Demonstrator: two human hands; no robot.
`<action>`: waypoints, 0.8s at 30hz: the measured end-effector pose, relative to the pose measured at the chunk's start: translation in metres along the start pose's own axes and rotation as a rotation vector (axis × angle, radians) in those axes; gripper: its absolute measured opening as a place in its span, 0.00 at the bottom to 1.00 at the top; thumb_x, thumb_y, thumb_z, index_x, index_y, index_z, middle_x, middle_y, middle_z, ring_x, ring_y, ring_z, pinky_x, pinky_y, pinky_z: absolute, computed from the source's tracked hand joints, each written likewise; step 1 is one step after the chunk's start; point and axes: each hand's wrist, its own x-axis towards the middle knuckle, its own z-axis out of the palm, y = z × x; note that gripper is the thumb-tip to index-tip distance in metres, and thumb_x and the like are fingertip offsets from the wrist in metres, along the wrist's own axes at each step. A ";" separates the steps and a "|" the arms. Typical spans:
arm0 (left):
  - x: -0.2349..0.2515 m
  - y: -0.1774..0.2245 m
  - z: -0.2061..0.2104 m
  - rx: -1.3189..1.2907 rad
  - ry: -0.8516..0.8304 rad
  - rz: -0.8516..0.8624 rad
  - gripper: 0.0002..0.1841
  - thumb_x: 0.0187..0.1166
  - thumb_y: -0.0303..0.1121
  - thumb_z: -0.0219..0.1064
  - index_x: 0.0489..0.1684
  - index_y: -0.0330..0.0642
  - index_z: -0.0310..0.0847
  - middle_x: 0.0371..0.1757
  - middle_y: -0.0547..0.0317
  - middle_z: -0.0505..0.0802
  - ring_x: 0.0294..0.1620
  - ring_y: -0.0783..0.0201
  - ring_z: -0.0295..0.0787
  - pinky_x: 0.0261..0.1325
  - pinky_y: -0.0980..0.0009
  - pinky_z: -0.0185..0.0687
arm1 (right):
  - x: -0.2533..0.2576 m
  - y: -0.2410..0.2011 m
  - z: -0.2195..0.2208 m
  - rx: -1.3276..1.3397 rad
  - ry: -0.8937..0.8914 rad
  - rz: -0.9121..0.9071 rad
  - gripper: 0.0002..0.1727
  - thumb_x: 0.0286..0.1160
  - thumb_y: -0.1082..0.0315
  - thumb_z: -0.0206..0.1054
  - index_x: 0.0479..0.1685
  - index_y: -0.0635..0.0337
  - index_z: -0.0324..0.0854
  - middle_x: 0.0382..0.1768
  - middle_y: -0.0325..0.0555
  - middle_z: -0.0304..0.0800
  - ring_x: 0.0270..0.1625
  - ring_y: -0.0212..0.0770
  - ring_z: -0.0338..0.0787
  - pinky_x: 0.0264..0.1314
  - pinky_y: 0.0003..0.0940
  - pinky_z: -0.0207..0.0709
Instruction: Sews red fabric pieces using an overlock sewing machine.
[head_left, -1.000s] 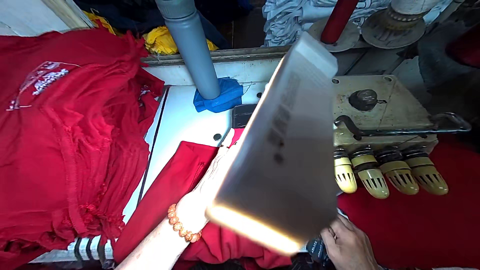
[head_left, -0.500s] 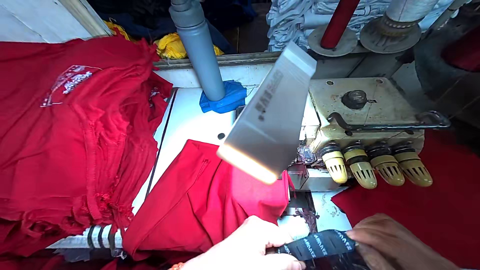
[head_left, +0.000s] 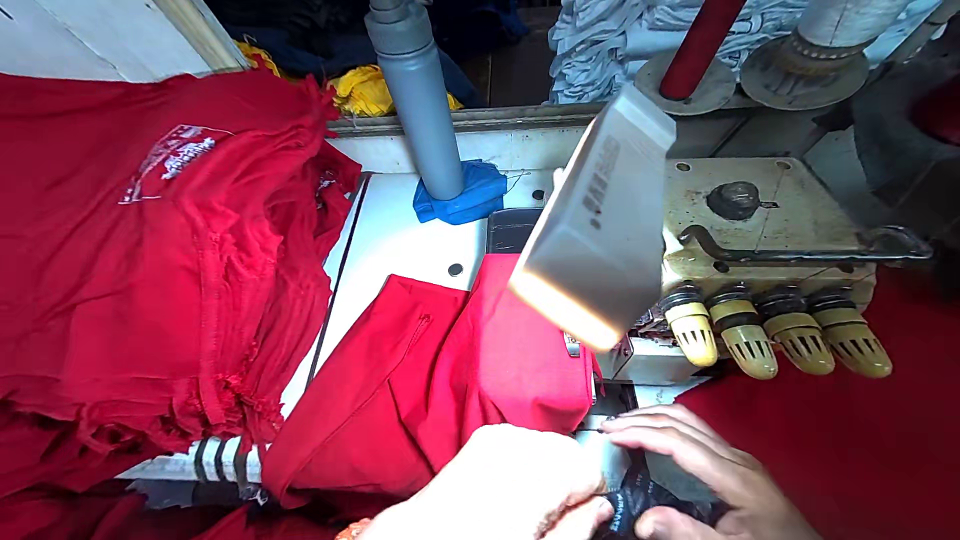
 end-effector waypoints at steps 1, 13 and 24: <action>0.003 0.002 0.000 0.018 0.018 -0.007 0.13 0.86 0.33 0.59 0.31 0.39 0.85 0.27 0.53 0.86 0.28 0.60 0.83 0.30 0.66 0.74 | 0.008 -0.002 0.010 0.114 0.024 -0.036 0.20 0.78 0.54 0.73 0.51 0.64 0.89 0.55 0.49 0.94 0.68 0.40 0.87 0.75 0.37 0.77; -0.001 -0.014 -0.004 -0.089 0.253 -0.075 0.15 0.86 0.34 0.60 0.31 0.37 0.87 0.26 0.58 0.87 0.29 0.77 0.81 0.32 0.84 0.72 | 0.028 -0.021 0.027 0.622 0.159 0.142 0.06 0.74 0.76 0.67 0.40 0.56 0.88 0.32 0.24 0.89 0.29 0.12 0.79 0.30 0.10 0.73; -0.005 0.007 0.013 -0.170 0.578 -0.207 0.11 0.73 0.22 0.72 0.49 0.24 0.91 0.42 0.48 0.98 0.44 0.74 0.96 0.53 0.82 0.90 | 0.036 -0.029 0.036 0.356 0.257 0.071 0.05 0.71 0.80 0.68 0.41 0.68 0.89 0.39 0.36 0.96 0.44 0.14 0.88 0.50 0.12 0.81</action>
